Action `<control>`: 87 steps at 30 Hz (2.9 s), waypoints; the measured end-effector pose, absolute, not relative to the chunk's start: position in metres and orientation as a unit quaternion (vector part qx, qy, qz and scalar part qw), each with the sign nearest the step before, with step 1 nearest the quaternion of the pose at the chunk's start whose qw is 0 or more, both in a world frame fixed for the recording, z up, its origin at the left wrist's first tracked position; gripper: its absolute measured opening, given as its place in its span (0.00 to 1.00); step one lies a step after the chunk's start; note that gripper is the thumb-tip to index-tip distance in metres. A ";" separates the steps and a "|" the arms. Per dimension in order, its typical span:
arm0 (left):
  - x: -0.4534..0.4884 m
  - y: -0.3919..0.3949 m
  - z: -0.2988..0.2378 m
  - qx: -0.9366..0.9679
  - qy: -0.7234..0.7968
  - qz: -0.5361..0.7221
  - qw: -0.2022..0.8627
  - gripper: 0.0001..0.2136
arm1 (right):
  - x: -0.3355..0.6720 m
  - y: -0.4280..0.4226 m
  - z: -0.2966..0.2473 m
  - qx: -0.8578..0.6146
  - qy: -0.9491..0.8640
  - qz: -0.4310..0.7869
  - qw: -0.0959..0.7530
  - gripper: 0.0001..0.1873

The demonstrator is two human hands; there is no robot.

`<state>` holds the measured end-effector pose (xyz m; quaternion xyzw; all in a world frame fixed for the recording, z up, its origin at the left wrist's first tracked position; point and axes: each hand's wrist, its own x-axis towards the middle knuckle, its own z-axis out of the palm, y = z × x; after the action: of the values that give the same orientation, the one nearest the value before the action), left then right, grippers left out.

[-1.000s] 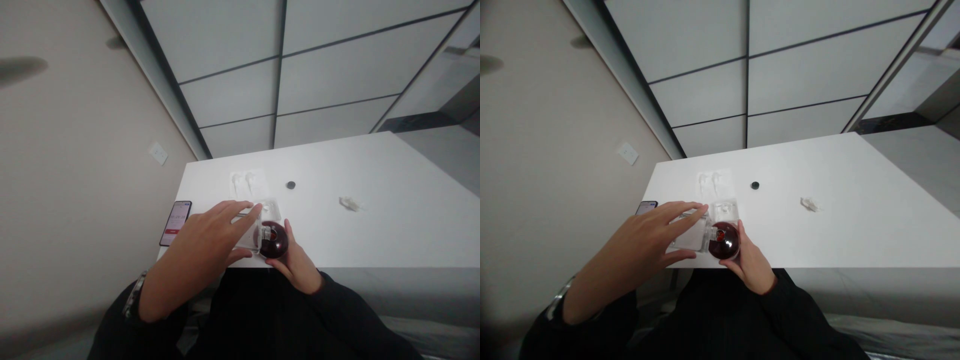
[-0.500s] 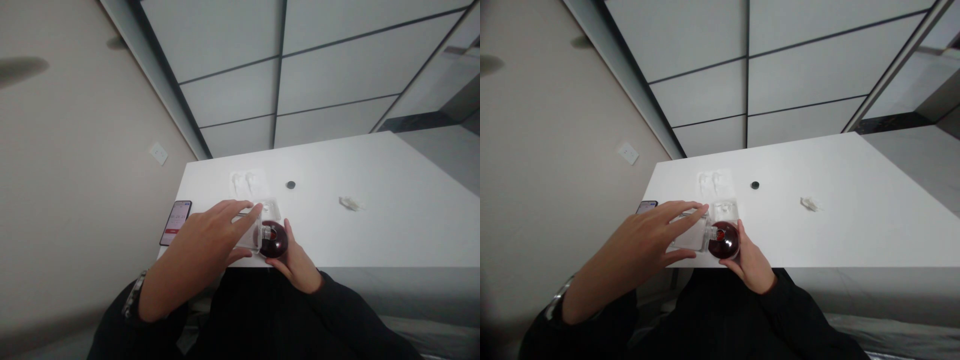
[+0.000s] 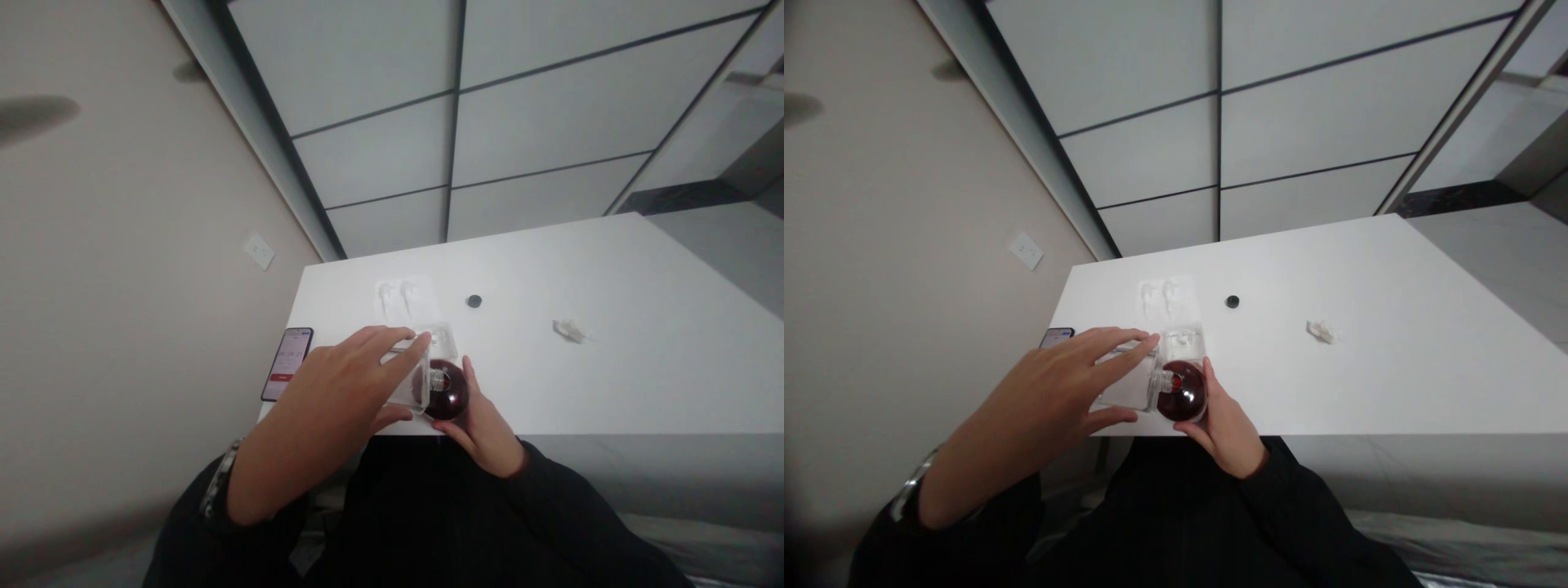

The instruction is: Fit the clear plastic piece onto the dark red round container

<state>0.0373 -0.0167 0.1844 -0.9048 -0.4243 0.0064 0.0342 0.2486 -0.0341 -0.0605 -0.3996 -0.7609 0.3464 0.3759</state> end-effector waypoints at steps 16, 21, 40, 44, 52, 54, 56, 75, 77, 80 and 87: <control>0.043 -0.017 0.188 -0.895 -0.442 0.039 0.040 0.36 | 0.249 -0.034 -0.057 -0.393 -0.758 0.354 0.381 0.59; 0.048 -0.019 0.190 -0.890 -0.449 0.062 0.044 0.37 | 0.248 -0.034 -0.057 -0.391 -0.754 0.361 0.386 0.59; 0.062 -0.024 0.196 -0.868 -0.478 0.126 0.040 0.30 | 0.245 -0.035 -0.071 -0.396 -0.731 0.372 0.414 0.55; 0.064 -0.023 0.198 -0.863 -0.483 0.142 0.030 0.29 | 0.245 -0.035 -0.071 -0.404 -0.727 0.375 0.409 0.56; 0.064 -0.023 0.198 -0.866 -0.480 0.140 0.025 0.30 | 0.245 -0.035 -0.075 -0.398 -0.732 0.360 0.419 0.53; 0.064 -0.023 0.198 -0.867 -0.478 0.136 0.029 0.30 | 0.245 -0.035 -0.075 -0.399 -0.730 0.361 0.421 0.53; 0.064 -0.023 0.198 -0.867 -0.478 0.136 0.033 0.28 | 0.245 -0.035 -0.075 -0.401 -0.729 0.365 0.417 0.53; 0.072 -0.026 0.203 -0.859 -0.482 0.163 0.054 0.26 | 0.246 -0.034 -0.070 -0.402 -0.726 0.379 0.409 0.54; 0.072 -0.026 0.203 -0.860 -0.481 0.161 0.053 0.26 | 0.245 -0.035 -0.071 -0.403 -0.724 0.382 0.409 0.54; 0.072 -0.026 0.203 -0.860 -0.481 0.160 0.051 0.27 | 0.245 -0.035 -0.073 -0.408 -0.723 0.383 0.406 0.54; 0.073 -0.025 0.204 -0.856 -0.487 0.166 0.039 0.29 | 0.245 -0.035 -0.072 -0.404 -0.729 0.376 0.405 0.55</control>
<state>0.0730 -0.0250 0.2043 -0.8564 -0.4872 0.1663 0.0391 0.2451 -0.0345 -0.0722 -0.4045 -0.7289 0.3760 0.4046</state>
